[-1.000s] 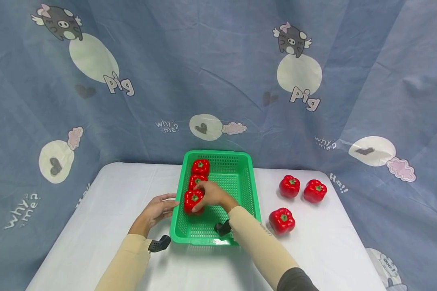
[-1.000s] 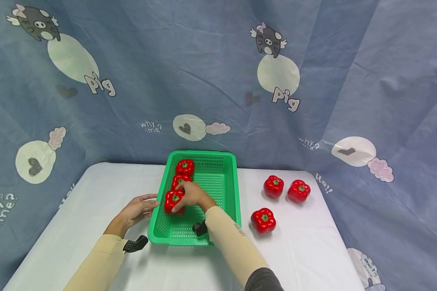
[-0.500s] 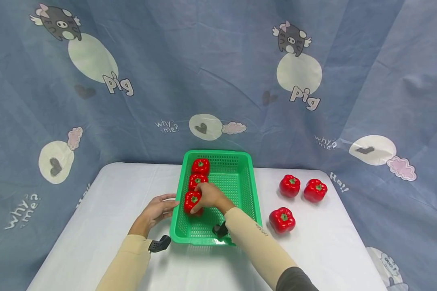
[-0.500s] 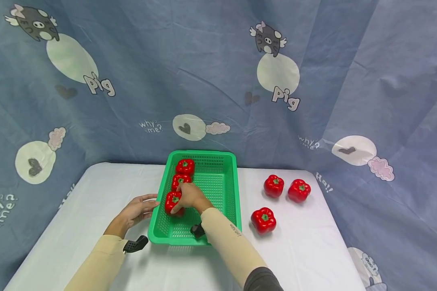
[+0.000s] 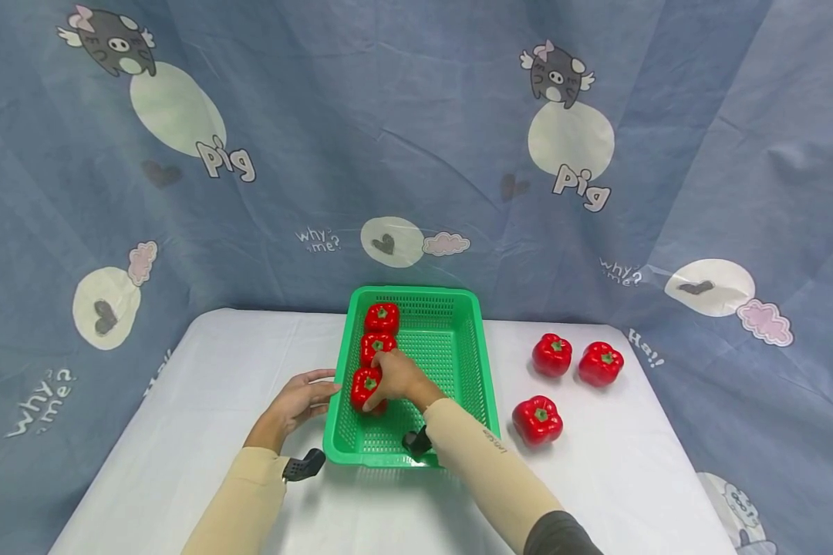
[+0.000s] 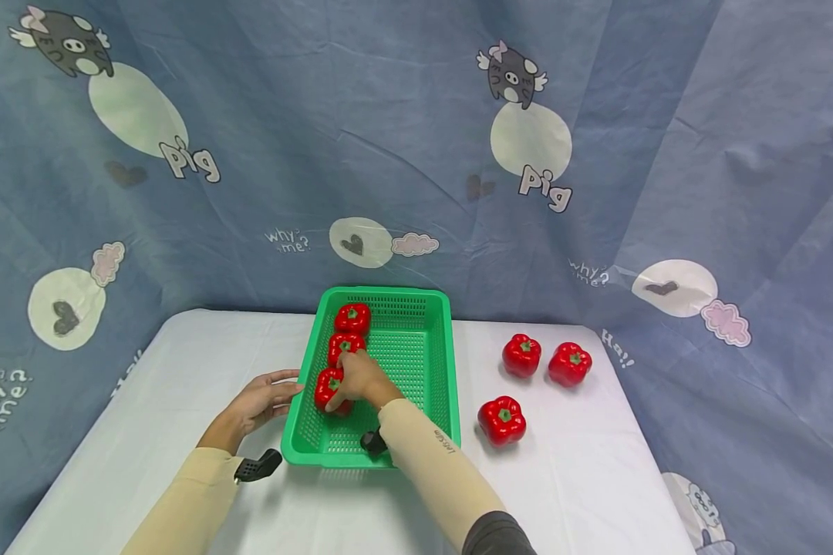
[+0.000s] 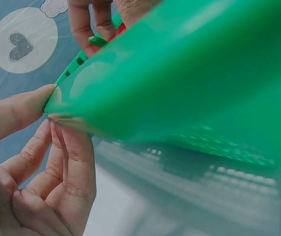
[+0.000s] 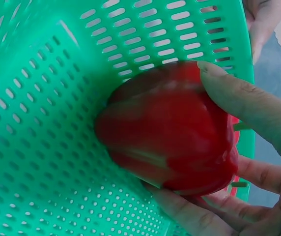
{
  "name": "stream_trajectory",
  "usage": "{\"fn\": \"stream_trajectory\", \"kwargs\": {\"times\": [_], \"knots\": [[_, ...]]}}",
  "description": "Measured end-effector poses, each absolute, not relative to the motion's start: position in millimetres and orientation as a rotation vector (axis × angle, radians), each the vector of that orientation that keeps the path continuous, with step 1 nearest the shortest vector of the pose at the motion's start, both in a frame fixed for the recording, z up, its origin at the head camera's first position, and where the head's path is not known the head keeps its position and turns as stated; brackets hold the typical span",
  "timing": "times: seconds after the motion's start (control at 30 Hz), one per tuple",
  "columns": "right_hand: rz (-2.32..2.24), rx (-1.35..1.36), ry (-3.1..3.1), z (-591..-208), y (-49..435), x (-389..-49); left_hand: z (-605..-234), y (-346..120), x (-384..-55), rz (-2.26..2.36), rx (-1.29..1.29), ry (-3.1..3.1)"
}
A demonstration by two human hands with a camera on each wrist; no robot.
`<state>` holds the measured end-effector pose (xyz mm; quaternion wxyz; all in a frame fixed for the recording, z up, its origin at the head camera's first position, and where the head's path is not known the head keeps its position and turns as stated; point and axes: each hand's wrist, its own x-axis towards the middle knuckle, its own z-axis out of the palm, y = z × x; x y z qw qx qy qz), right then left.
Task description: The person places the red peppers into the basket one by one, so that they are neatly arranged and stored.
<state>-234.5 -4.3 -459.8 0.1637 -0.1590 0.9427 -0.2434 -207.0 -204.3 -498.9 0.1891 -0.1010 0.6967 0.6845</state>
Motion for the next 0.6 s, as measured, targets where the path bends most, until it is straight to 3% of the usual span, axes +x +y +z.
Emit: {"fn": "stream_trajectory", "kwargs": {"times": [0.6], "knots": [[-0.793,-0.44,2.609,-462.5,8.7,-233.0,-498.7,-204.6,-207.5,1.905,-0.287,1.985]]}}
